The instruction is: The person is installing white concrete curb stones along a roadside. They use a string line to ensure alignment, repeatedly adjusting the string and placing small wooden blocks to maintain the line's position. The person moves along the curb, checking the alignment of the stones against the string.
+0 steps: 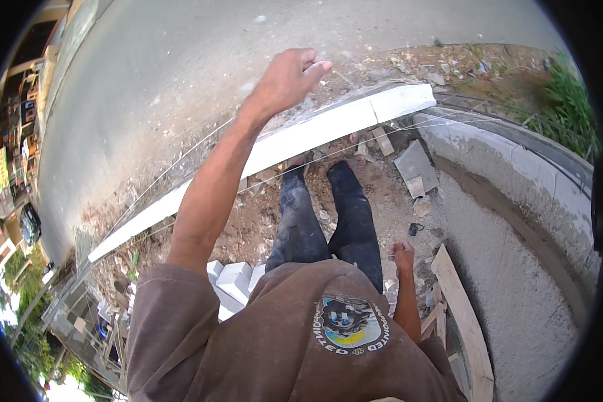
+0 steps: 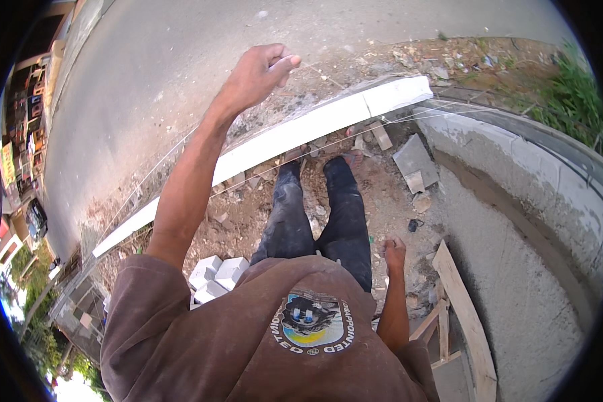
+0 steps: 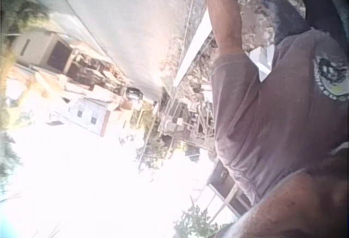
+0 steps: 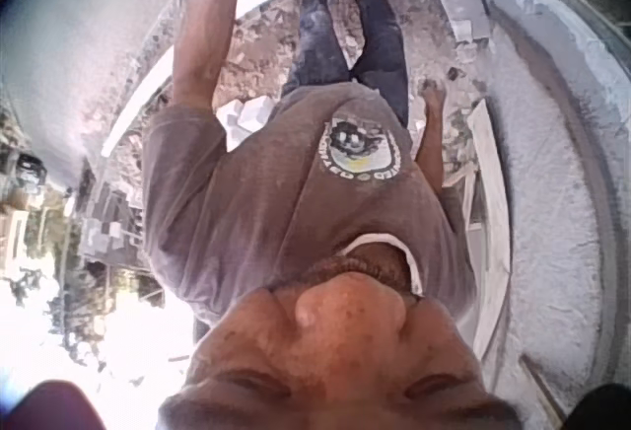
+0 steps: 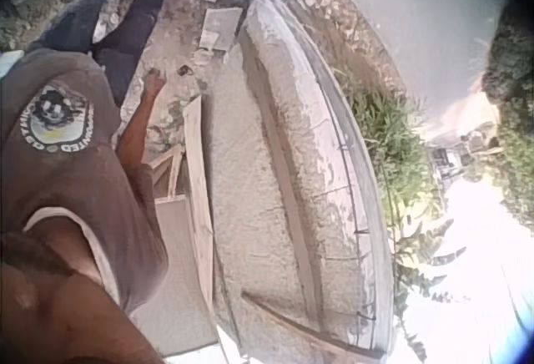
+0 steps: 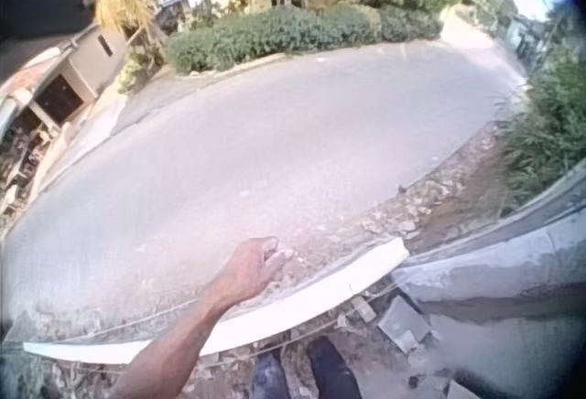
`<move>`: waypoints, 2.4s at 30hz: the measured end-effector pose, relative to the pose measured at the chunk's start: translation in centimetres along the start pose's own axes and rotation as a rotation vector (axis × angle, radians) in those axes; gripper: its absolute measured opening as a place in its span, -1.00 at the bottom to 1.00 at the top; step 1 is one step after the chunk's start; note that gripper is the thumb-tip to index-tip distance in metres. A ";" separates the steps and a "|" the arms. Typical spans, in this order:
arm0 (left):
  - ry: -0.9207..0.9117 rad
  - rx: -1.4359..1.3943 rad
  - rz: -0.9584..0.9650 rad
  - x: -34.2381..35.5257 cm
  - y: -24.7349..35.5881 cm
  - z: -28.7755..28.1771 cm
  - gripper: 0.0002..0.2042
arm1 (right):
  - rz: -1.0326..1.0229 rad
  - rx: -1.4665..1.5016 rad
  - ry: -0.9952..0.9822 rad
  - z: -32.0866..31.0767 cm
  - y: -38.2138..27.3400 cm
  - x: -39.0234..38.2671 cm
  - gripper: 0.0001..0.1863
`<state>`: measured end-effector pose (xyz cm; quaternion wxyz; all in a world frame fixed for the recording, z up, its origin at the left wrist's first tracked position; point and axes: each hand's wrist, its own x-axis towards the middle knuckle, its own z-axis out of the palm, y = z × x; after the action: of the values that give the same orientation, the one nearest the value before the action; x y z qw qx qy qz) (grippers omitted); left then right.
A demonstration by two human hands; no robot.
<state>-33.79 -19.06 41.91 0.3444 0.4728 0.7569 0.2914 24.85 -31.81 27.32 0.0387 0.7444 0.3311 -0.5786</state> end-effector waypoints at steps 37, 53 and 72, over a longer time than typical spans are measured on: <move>-0.203 0.074 -0.211 3.8 -7.0 7.9 -0.72 | -0.516 0.486 -0.010 15.2 -10.7 16.9 -0.70; -0.075 0.145 -0.276 6.2 -10.9 8.3 -0.70 | -0.449 0.490 0.340 8.0 0.2 13.8 -0.72; -0.026 0.212 -0.222 6.7 -11.6 7.2 -0.65 | -0.341 0.297 0.460 4.5 2.8 18.6 -0.68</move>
<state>-36.10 -16.53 27.07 0.3325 0.4237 0.8264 0.1641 24.62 -27.62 8.48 -0.2438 0.7871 0.3629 -0.4352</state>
